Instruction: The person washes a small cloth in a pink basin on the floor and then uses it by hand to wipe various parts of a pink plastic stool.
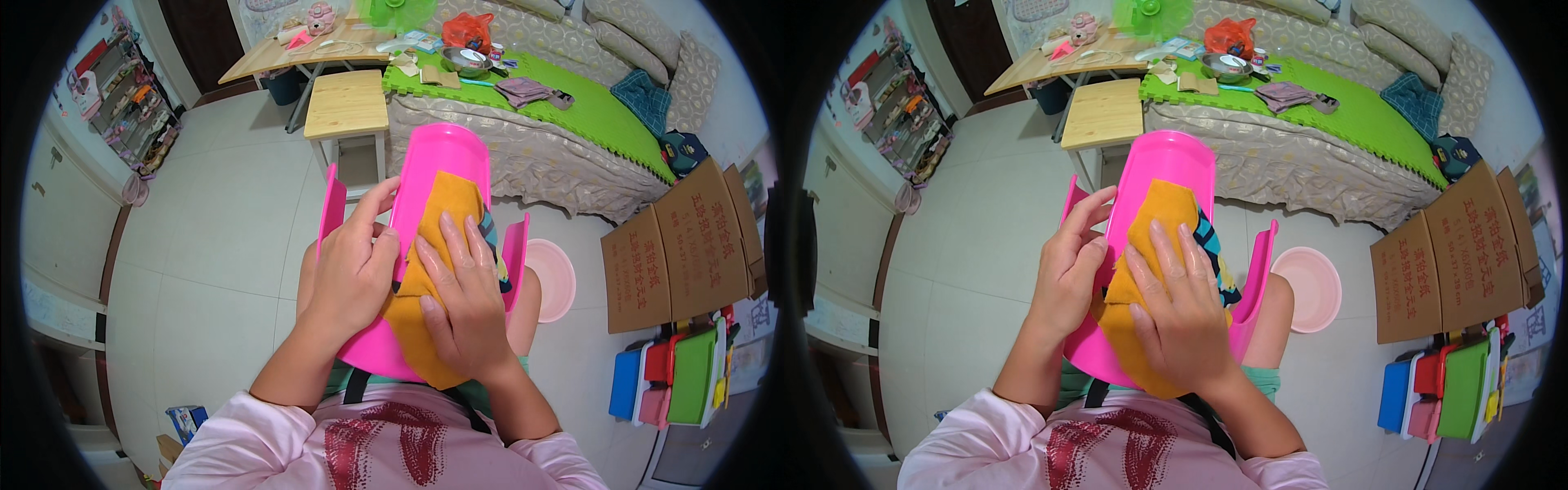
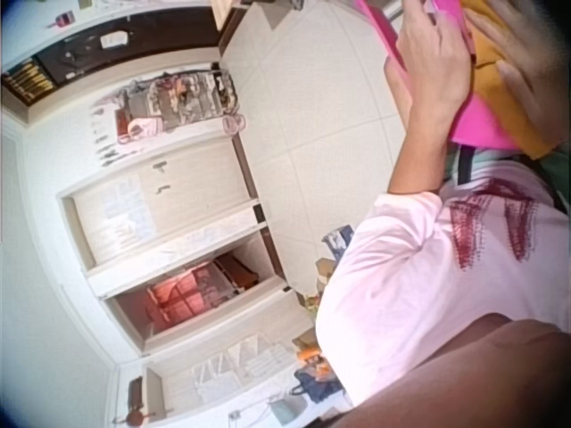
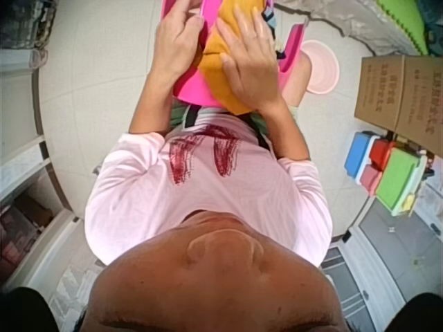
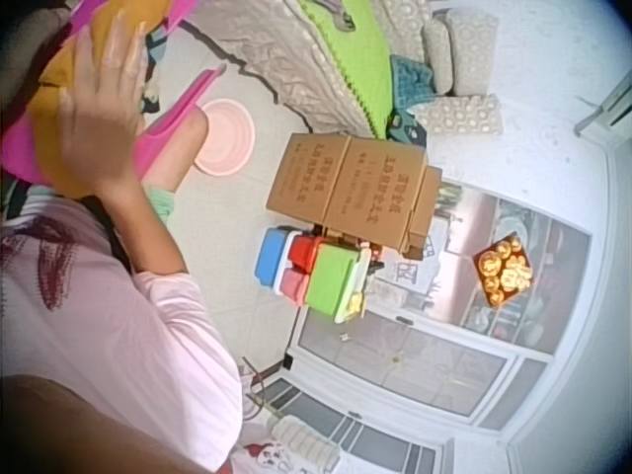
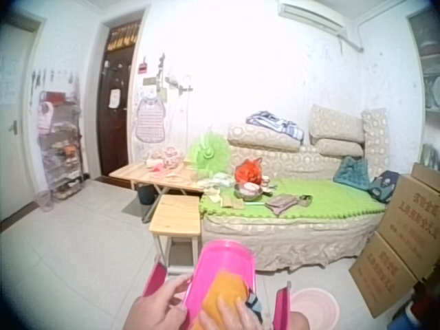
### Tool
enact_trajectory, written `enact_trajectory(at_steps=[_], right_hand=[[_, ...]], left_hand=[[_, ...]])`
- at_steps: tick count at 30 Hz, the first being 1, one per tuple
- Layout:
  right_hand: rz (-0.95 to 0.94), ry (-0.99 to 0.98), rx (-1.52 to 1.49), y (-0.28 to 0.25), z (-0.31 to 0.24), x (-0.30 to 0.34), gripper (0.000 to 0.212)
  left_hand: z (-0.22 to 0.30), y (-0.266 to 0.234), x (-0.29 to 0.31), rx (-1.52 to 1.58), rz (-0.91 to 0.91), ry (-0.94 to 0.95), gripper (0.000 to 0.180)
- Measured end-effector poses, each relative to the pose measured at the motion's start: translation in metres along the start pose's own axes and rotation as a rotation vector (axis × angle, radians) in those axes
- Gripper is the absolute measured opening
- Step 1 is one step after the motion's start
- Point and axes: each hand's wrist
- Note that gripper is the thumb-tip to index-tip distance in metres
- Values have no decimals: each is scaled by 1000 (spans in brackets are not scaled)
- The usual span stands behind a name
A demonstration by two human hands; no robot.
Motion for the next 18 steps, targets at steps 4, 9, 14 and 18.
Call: enact_trajectory(at_steps=[4, 9, 14, 18], right_hand=[[-7, 28, -26, 1, 0, 9, 47], [53, 22, -114, 5, 4, 14, 44], [85, 83, -123, 5, 7, 6, 41], [172, 40, -132, 6, 14, -8, 40]], left_hand=[[-12, 11, 4, -26, 60, 143, 47], [-6, 8, 11, 128, -5, -68, 48], [-14, 9, 7, 212, 32, 90, 49], [-18, 10, 8, 291, 42, 115, 49]])
Point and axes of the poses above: each hand's wrist, its own x-axis away from the middle knuckle, its own y-axis out of the palm, z = x × y, and after that the axes turned 7 degrees about z, right-handed
